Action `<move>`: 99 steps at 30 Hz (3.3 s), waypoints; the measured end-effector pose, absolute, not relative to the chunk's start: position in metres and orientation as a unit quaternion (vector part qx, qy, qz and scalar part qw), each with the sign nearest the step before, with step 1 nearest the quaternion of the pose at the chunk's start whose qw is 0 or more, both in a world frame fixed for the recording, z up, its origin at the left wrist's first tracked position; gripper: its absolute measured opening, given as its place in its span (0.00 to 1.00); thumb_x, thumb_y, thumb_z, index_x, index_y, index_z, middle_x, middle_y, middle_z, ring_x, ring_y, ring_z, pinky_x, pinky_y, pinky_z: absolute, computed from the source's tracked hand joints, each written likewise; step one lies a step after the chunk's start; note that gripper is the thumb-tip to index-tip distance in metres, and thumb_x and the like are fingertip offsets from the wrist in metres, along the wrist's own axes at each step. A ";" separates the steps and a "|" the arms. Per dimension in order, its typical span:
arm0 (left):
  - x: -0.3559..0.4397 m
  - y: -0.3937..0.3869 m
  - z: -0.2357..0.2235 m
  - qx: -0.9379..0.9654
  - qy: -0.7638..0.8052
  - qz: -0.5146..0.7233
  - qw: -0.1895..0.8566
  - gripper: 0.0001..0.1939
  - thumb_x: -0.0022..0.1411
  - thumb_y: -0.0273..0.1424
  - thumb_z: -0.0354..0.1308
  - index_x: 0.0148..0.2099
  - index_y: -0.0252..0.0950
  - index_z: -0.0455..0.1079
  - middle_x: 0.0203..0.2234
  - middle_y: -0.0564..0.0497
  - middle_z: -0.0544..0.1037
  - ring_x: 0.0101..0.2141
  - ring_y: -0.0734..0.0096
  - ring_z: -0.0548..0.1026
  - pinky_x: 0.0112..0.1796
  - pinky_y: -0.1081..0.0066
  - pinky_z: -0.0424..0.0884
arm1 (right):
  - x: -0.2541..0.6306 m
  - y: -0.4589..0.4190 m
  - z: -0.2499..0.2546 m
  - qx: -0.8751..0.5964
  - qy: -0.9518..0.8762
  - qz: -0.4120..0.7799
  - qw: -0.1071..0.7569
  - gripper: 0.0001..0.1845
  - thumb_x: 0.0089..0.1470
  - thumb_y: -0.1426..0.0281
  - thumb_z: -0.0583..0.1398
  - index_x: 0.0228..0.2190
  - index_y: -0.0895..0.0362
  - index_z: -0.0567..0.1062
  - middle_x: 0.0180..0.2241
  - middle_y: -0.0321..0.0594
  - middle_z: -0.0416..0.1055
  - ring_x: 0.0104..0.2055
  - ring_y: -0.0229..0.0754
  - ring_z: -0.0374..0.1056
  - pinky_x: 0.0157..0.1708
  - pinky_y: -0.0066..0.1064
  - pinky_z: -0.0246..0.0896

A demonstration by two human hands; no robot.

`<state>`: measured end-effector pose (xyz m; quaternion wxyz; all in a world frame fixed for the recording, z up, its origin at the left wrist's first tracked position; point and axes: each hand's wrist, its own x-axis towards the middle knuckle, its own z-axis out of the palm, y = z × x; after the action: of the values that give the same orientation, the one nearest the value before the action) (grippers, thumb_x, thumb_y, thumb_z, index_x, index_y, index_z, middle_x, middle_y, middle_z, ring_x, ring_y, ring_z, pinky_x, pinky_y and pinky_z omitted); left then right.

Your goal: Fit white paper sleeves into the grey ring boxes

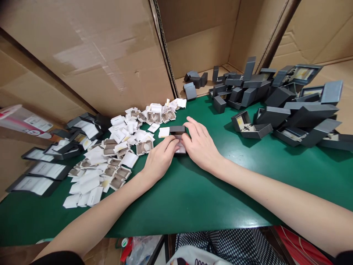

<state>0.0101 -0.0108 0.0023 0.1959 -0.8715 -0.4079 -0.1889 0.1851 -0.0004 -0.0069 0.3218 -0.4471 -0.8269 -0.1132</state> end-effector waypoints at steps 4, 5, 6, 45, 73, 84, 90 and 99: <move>0.010 -0.011 0.001 -0.875 -0.414 -0.167 0.187 0.11 0.71 0.26 0.45 0.49 0.32 0.66 0.46 0.44 0.76 0.33 0.73 0.77 0.24 0.76 0.67 | 0.188 0.000 -0.002 -0.433 -0.825 -0.124 0.340 0.10 0.62 0.73 0.52 0.34 0.57 0.74 0.49 0.54 0.70 0.61 0.56 0.60 0.53 0.51 0.61; 0.010 -0.011 0.001 -0.876 -0.414 -0.163 0.185 0.11 0.70 0.26 0.45 0.50 0.33 0.66 0.46 0.44 0.75 0.32 0.73 0.77 0.23 0.76 0.66 | 0.189 0.000 -0.001 -0.430 -0.826 -0.129 0.342 0.10 0.61 0.73 0.53 0.33 0.57 0.74 0.49 0.54 0.71 0.61 0.56 0.60 0.53 0.51 0.61; 0.010 -0.011 0.001 -0.877 -0.414 -0.162 0.184 0.11 0.70 0.25 0.45 0.50 0.33 0.66 0.46 0.44 0.75 0.32 0.73 0.77 0.23 0.76 0.66 | 0.190 0.000 -0.001 -0.427 -0.826 -0.136 0.342 0.10 0.61 0.73 0.53 0.32 0.57 0.74 0.50 0.54 0.71 0.61 0.56 0.61 0.53 0.51 0.61; 0.016 -0.011 0.006 -0.875 -0.410 -0.141 0.216 0.15 0.68 0.19 0.39 0.48 0.30 0.65 0.41 0.42 0.72 0.36 0.64 0.66 0.34 0.66 0.66 | 0.192 0.000 -0.006 -0.415 -0.817 -0.217 0.335 0.12 0.60 0.77 0.54 0.27 0.57 0.74 0.44 0.48 0.73 0.56 0.51 0.64 0.49 0.42 0.59; 0.009 -0.020 0.001 -0.893 -0.362 -0.188 0.191 0.18 0.70 0.28 0.46 0.56 0.23 0.66 0.53 0.35 0.73 0.54 0.54 0.71 0.52 0.58 0.71 | 0.199 -0.002 -0.005 -0.413 -0.827 -0.143 0.353 0.08 0.59 0.72 0.58 0.33 0.55 0.78 0.54 0.49 0.65 0.61 0.54 0.58 0.54 0.46 0.57; 0.004 -0.017 0.003 -0.926 -0.343 -0.111 0.114 0.27 0.72 0.38 0.43 0.63 0.22 0.58 0.62 0.36 0.62 0.64 0.56 0.57 0.61 0.62 0.63 | 0.208 0.005 -0.007 -0.370 -0.827 -0.103 0.409 0.09 0.56 0.76 0.58 0.36 0.55 0.78 0.51 0.50 0.68 0.56 0.53 0.63 0.47 0.46 0.62; 0.002 -0.017 0.002 -0.928 -0.346 -0.103 0.093 0.33 0.69 0.44 0.45 0.65 0.23 0.53 0.64 0.34 0.58 0.66 0.56 0.52 0.62 0.61 0.60 | 0.209 0.002 -0.011 -0.266 -0.861 -0.056 0.430 0.14 0.54 0.83 0.55 0.35 0.56 0.76 0.39 0.44 0.76 0.45 0.46 0.72 0.42 0.40 0.68; -0.003 -0.018 0.002 -0.934 -0.334 -0.129 0.001 0.37 0.67 0.45 0.51 0.68 0.27 0.47 0.66 0.34 0.52 0.67 0.56 0.47 0.63 0.58 0.57 | 0.212 0.003 -0.012 -0.282 -0.855 0.053 0.432 0.18 0.55 0.82 0.51 0.36 0.55 0.78 0.37 0.42 0.78 0.44 0.43 0.75 0.44 0.39 0.74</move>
<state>-0.0033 -0.0178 0.0024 0.0011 -0.9337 -0.3342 -0.1285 0.2116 0.0034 -0.0124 0.4320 -0.2821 -0.8550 0.0530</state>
